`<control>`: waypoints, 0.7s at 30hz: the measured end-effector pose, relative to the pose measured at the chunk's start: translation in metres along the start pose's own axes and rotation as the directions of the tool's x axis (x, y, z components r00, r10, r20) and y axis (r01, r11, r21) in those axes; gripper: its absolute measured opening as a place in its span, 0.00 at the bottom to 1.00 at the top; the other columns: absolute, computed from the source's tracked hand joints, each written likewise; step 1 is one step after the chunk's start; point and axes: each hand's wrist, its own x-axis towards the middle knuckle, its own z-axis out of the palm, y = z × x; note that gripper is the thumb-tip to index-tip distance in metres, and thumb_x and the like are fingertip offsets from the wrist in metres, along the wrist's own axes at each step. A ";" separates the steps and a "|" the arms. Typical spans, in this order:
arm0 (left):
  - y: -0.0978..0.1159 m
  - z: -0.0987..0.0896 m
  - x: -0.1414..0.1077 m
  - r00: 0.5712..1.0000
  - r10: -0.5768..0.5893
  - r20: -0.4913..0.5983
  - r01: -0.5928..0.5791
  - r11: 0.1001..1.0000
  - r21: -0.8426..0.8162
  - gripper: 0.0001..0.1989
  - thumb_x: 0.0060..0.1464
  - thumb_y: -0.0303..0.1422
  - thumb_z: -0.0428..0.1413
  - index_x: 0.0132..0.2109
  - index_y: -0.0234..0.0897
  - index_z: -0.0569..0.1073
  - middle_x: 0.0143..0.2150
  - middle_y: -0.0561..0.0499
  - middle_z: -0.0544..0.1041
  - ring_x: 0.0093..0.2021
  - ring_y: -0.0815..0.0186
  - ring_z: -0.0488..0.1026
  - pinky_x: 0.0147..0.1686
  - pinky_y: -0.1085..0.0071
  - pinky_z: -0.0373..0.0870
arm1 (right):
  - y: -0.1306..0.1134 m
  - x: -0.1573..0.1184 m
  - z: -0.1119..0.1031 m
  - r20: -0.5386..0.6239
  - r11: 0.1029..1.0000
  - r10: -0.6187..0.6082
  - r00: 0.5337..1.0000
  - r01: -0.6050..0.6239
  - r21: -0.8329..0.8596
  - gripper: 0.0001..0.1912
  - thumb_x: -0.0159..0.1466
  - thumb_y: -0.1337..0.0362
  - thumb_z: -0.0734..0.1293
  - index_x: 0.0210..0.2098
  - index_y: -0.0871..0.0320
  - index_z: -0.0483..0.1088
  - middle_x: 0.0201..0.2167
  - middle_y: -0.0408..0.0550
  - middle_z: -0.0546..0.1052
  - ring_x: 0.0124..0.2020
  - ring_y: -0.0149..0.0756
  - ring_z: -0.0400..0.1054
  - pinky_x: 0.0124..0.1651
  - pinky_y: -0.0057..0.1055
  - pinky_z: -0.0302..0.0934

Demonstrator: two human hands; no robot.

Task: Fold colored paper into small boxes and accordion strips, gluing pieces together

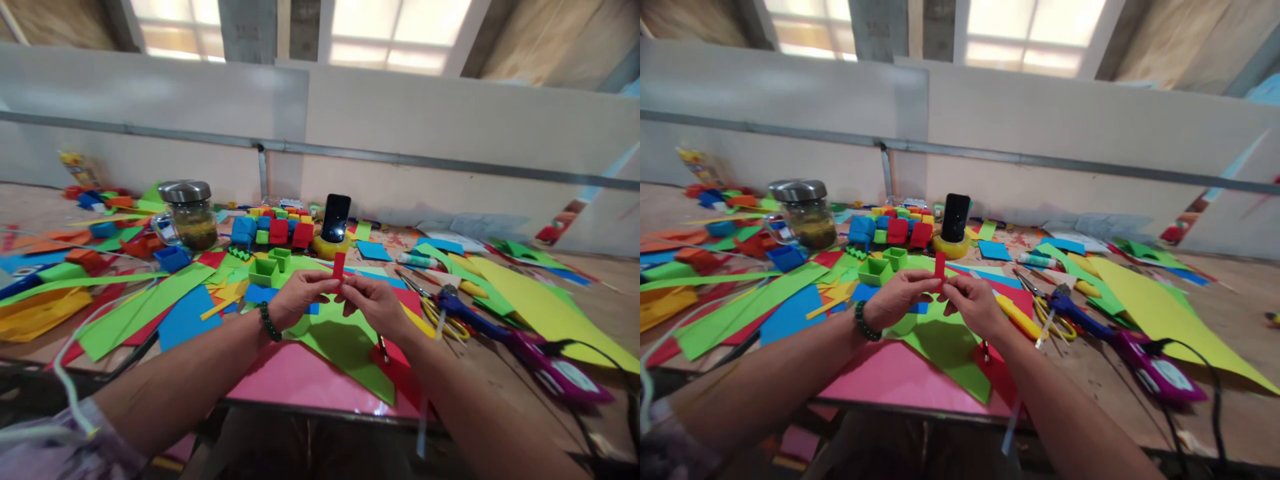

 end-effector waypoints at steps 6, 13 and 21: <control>0.004 0.002 -0.003 0.995 -0.094 -0.013 0.095 0.995 0.031 0.17 0.42 0.42 0.65 0.34 0.33 0.76 0.33 0.48 0.77 0.34 0.67 0.74 0.34 0.72 0.65 | -0.004 0.001 -0.005 -0.106 0.997 0.007 0.994 -0.015 -0.074 0.15 0.55 0.52 0.70 0.27 0.59 0.72 0.19 0.41 0.72 0.18 0.26 0.64 0.20 0.24 0.59; 0.003 0.005 -0.006 0.981 -0.165 0.098 0.154 0.982 0.109 0.17 0.46 0.41 0.63 0.38 0.31 0.76 0.30 0.49 0.76 0.28 0.71 0.71 0.29 0.74 0.65 | -0.001 0.004 -0.012 -0.197 0.994 0.067 0.978 -0.048 0.101 0.17 0.53 0.51 0.72 0.23 0.60 0.71 0.17 0.40 0.71 0.18 0.24 0.63 0.22 0.23 0.60; 0.001 0.006 -0.005 0.979 -0.198 0.037 0.192 0.973 0.131 0.12 0.50 0.37 0.59 0.33 0.30 0.74 0.27 0.51 0.73 0.24 0.75 0.67 0.25 0.76 0.62 | -0.004 0.004 -0.008 -0.200 0.989 0.141 0.970 -0.127 0.082 0.17 0.51 0.51 0.72 0.21 0.60 0.72 0.17 0.41 0.73 0.16 0.24 0.62 0.20 0.22 0.58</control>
